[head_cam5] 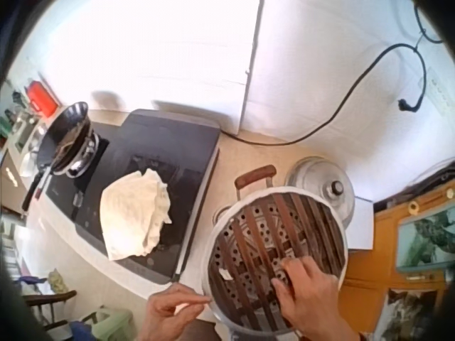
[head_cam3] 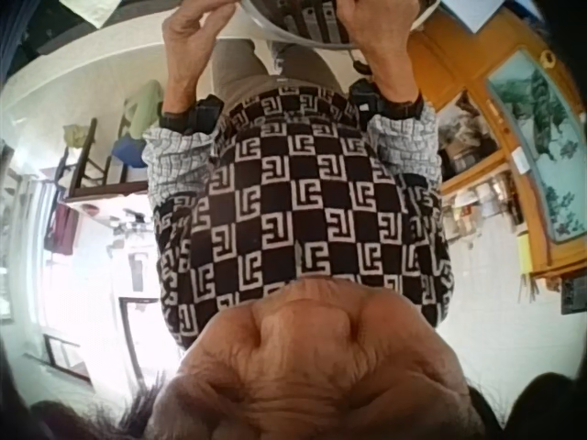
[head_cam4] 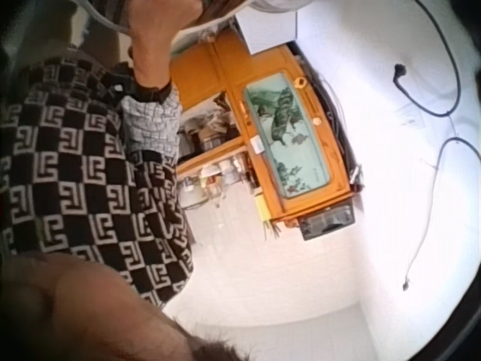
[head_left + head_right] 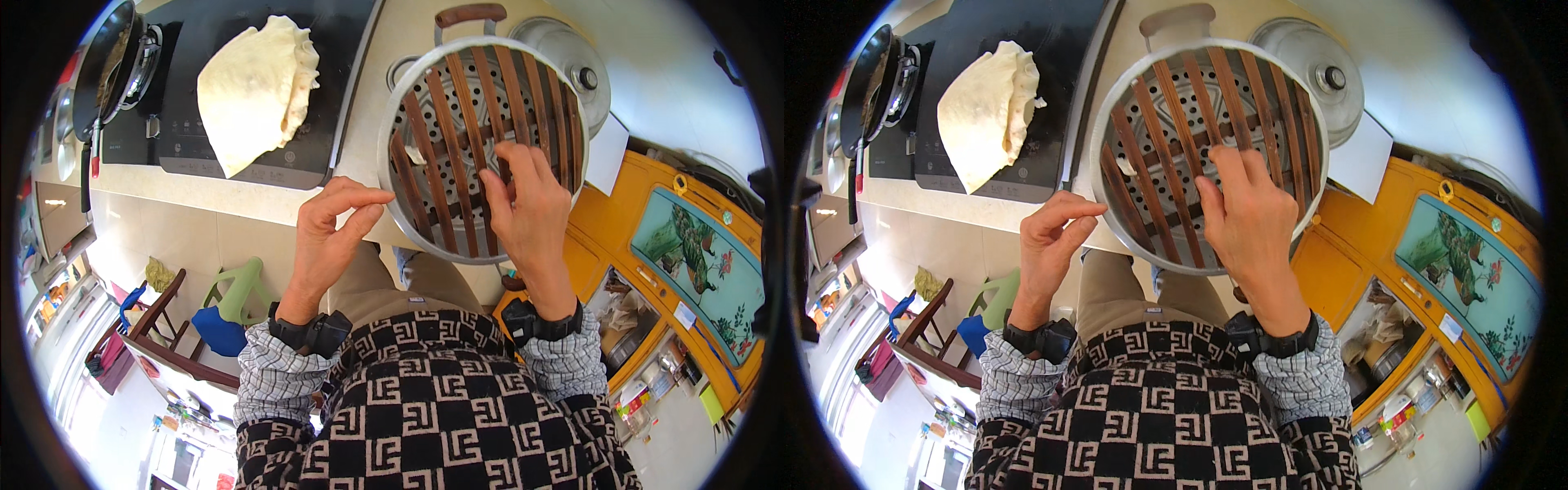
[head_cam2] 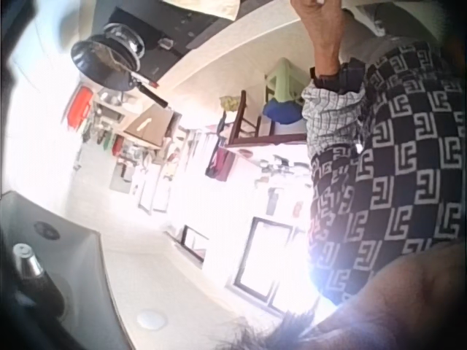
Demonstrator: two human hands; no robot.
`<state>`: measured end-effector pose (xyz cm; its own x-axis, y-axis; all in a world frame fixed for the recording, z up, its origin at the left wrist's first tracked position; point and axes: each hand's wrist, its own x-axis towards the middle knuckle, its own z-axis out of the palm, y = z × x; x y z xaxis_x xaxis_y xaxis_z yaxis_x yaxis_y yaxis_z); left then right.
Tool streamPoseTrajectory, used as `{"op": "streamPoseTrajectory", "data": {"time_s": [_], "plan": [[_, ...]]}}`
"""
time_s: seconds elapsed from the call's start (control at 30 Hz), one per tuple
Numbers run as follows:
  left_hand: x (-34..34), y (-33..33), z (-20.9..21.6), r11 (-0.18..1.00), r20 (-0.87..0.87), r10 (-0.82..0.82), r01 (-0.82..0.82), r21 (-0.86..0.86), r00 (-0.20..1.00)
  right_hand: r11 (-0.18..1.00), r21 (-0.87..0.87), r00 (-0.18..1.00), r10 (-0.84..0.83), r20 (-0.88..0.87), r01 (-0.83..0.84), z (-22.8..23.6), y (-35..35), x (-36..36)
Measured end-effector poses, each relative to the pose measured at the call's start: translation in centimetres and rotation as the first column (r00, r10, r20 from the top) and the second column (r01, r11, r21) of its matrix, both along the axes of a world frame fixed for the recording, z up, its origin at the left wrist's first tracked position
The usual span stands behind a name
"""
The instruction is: The person washes a white bowl in the sink, then retrieves a wooden steamer insert and places it into a metal steamer pot. They remove the insert, walk to the living room, pick up a utility knife, return to the kitchen, and use the knife to trim the wooden insert.
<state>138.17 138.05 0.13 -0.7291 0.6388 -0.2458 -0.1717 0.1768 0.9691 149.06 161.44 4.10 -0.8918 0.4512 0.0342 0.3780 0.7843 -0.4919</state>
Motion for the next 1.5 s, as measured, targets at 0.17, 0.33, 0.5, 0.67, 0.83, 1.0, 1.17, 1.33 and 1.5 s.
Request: {"op": "streamPoseTrajectory", "data": {"time_s": [0.17,0.33,0.5,0.67,0.83,1.0,1.17,1.33,1.5], "plan": [[2.0,-0.9,0.2,0.999,0.082,-0.024,0.028,-0.041,0.996,1.0,0.013,1.0,-0.001,-0.016,0.001,-0.4,0.1,0.3],[3.7,-1.5,0.3,0.997,0.118,-0.055,0.061,-0.049,0.991,1.0,0.011,1.0,-0.004,-0.029,0.005,-0.6,0.1,0.5],[4.8,-1.5,0.3,0.994,0.135,-0.083,0.091,-0.054,0.987,0.999,0.038,0.999,-0.001,-0.039,0.003,-0.7,0.1,0.5],[5.1,-0.8,0.9,0.992,-0.016,-0.072,0.07,-0.109,0.997,0.998,0.059,0.999,-0.005,-0.054,0.008,-0.7,0.1,0.6],[4.9,-0.2,1.3,0.972,-0.16,-0.157,0.124,-0.2,0.975,0.998,0.057,0.997,-0.026,-0.077,0.03,-0.7,0.1,0.8],[4.9,-0.3,1.7,0.95,-0.179,-0.255,0.212,-0.228,0.95,0.994,0.096,0.997,-0.042,-0.06,0.047,-0.7,0.0,1.0],[4.8,0.0,2.1,0.95,-0.074,-0.177,0.151,-0.272,0.981,0.997,0.059,0.994,-0.048,-0.094,0.053,-0.7,0.2,1.3],[4.8,-0.1,2.8,0.941,0.033,-0.175,0.177,-0.289,0.984,0.995,0.041,0.991,-0.086,-0.105,0.091,-0.7,0.0,1.4],[4.7,-0.4,2.6,0.958,0.174,-0.095,0.137,-0.252,0.98,0.994,0.025,0.987,-0.104,-0.124,0.108,-0.5,-0.2,1.8]]}}
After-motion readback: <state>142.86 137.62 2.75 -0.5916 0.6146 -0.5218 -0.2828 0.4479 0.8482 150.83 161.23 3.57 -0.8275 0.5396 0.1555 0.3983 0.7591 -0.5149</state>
